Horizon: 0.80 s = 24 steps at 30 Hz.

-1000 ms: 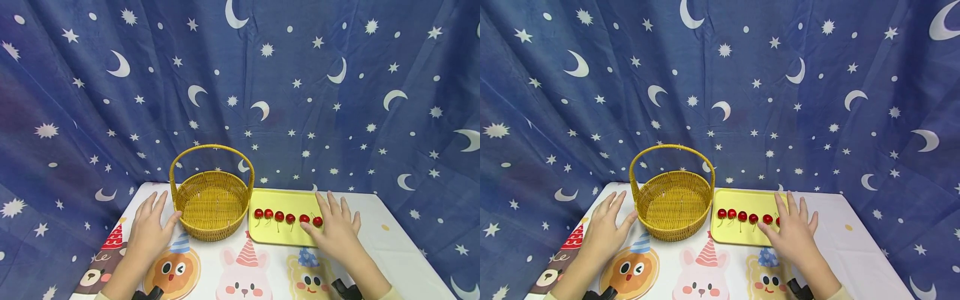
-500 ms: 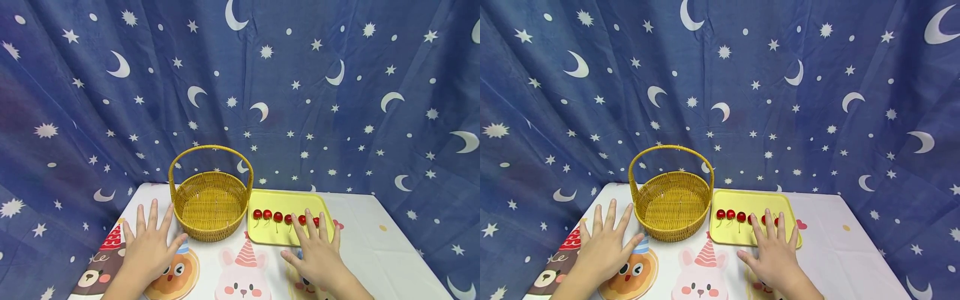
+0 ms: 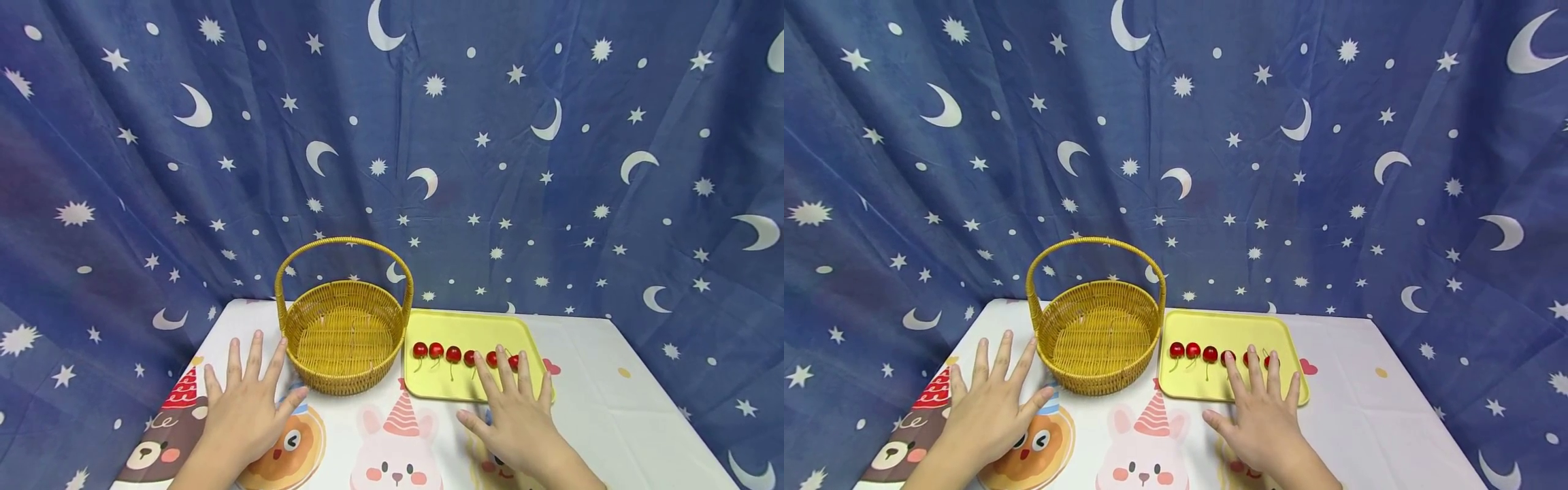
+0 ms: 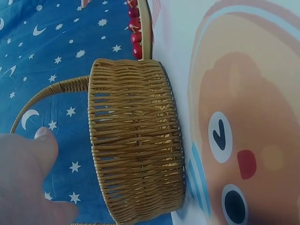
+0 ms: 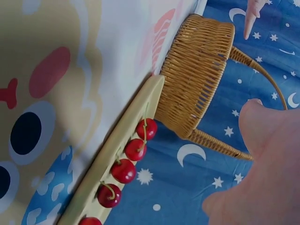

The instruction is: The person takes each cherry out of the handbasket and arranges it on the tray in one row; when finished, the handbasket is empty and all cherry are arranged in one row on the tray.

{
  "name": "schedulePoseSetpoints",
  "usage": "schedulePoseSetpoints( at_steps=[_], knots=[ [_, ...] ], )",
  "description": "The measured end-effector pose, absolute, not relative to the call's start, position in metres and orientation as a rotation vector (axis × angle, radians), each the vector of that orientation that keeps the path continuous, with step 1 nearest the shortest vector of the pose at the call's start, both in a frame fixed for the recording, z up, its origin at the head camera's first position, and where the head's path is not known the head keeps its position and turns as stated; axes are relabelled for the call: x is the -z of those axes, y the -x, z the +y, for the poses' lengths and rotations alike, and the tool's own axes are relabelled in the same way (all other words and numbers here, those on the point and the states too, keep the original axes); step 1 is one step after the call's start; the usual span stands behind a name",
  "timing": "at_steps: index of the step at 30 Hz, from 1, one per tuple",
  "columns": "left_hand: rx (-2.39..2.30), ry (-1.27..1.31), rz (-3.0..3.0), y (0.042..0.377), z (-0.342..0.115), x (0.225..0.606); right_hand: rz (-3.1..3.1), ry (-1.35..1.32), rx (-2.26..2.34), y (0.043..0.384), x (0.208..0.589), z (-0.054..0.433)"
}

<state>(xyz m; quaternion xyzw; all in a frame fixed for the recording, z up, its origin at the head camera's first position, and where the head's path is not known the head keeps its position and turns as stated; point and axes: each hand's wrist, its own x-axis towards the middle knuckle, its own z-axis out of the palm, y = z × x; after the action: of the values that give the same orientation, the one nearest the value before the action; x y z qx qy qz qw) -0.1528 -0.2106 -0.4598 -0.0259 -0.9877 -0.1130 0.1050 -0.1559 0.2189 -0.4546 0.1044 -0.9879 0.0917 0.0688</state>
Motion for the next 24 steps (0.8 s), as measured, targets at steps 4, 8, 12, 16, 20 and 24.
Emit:
schedulePoseSetpoints(
  at_steps=[4,8,12,16,20,24],
  knots=[
    [0.339,0.076,-2.901,0.1529,-0.2106,0.462,-2.993,-0.327,-0.293,0.1562,0.4539,0.22],
    [0.337,0.075,-2.899,0.1536,-0.2105,0.4624,-3.004,-0.346,-0.297,0.1571,0.4536,0.2204],
    [0.33,0.072,-2.902,0.1531,-0.2101,0.4618,-3.007,-0.345,-0.284,0.1573,0.4548,0.2204],
    [0.331,0.072,-2.905,0.1515,-0.2096,0.4612,-3.012,-0.338,-0.287,0.1567,0.4552,0.2204],
    [0.339,0.071,-2.915,0.1512,-0.2087,0.4613,-3.021,-0.335,-0.296,0.1562,0.454,0.2206],
    [0.342,0.069,-2.916,0.1515,-0.2081,0.4617,-3.025,-0.338,-0.296,0.1564,0.4529,0.2202]
  ],
)
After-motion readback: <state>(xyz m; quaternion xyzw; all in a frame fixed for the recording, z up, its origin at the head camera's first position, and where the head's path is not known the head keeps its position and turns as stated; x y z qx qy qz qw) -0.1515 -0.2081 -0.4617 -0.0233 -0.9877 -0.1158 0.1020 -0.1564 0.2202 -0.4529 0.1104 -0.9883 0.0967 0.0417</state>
